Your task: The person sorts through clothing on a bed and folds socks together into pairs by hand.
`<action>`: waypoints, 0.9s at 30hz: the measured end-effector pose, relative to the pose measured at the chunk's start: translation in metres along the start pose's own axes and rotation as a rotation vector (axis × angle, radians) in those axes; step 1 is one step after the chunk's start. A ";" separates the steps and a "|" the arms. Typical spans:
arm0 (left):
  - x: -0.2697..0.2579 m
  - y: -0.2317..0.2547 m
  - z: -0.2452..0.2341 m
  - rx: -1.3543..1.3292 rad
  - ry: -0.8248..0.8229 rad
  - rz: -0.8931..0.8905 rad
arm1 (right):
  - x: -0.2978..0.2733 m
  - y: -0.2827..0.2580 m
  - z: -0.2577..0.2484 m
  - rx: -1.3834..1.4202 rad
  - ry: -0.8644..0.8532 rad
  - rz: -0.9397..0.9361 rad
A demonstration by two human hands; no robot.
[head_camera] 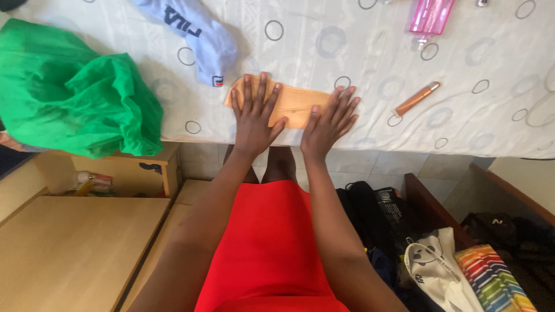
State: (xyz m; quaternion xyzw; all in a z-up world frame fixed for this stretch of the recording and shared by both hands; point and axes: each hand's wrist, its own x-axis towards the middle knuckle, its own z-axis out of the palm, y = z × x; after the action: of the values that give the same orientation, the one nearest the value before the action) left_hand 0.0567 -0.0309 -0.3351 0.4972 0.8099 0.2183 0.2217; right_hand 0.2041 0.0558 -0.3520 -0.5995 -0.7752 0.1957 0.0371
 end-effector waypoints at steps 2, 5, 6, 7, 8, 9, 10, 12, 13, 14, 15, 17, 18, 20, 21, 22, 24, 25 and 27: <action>0.000 0.004 -0.006 -0.029 -0.032 -0.060 | -0.003 0.004 -0.005 0.103 0.065 0.085; -0.001 0.010 -0.001 -0.048 -0.011 -0.046 | -0.016 0.002 -0.005 0.221 0.169 0.261; -0.008 0.016 0.002 -0.055 0.000 -0.035 | -0.022 0.002 -0.007 0.260 0.163 0.303; -0.017 0.022 0.005 -0.091 0.013 0.002 | -0.028 0.002 -0.009 0.298 0.158 0.345; -0.020 0.026 0.008 -0.127 0.034 0.048 | -0.028 0.001 -0.009 0.334 0.140 0.371; -0.022 0.031 0.010 -0.163 0.055 0.095 | -0.027 -0.001 -0.010 0.370 0.122 0.398; -0.021 0.037 0.010 -0.225 0.044 0.056 | -0.024 -0.002 -0.011 0.404 0.108 0.421; -0.020 0.049 0.004 -0.347 0.013 -0.026 | -0.021 -0.008 -0.014 0.532 0.144 0.366; -0.018 0.053 -0.001 -0.449 -0.006 -0.100 | -0.023 -0.012 -0.016 0.595 0.159 0.341; -0.012 0.056 -0.006 -0.550 -0.022 -0.175 | -0.025 -0.017 -0.017 0.553 0.163 0.245; -0.006 0.057 -0.010 -0.650 -0.039 -0.250 | -0.028 -0.022 -0.020 0.511 0.166 0.150; 0.007 0.059 -0.017 -0.690 -0.011 -0.335 | -0.028 -0.032 -0.021 0.464 0.166 -0.015; 0.012 0.059 -0.019 -0.710 0.002 -0.381 | -0.029 -0.038 -0.021 0.460 0.160 -0.081; 0.019 0.052 -0.021 -0.680 0.057 -0.342 | -0.031 -0.046 -0.021 0.425 0.150 -0.191; 0.020 0.049 -0.021 -0.665 0.084 -0.323 | -0.032 -0.048 -0.021 0.394 0.146 -0.235; 0.020 0.045 -0.021 -0.600 0.117 -0.289 | -0.032 -0.050 -0.021 0.366 0.142 -0.278; 0.018 0.039 -0.017 -0.474 0.176 -0.222 | -0.036 -0.050 -0.022 0.414 0.129 -0.272; 0.016 0.036 -0.014 -0.392 0.185 -0.166 | -0.038 -0.049 -0.023 0.436 0.121 -0.268; 0.014 0.031 -0.009 -0.224 0.209 -0.056 | -0.038 -0.048 -0.022 0.700 0.147 0.041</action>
State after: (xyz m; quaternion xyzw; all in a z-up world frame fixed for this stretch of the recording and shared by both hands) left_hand 0.0673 -0.0069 -0.3120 0.4211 0.8126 0.3519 0.1963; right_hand 0.1771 0.0155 -0.3084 -0.5784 -0.6441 0.4067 0.2919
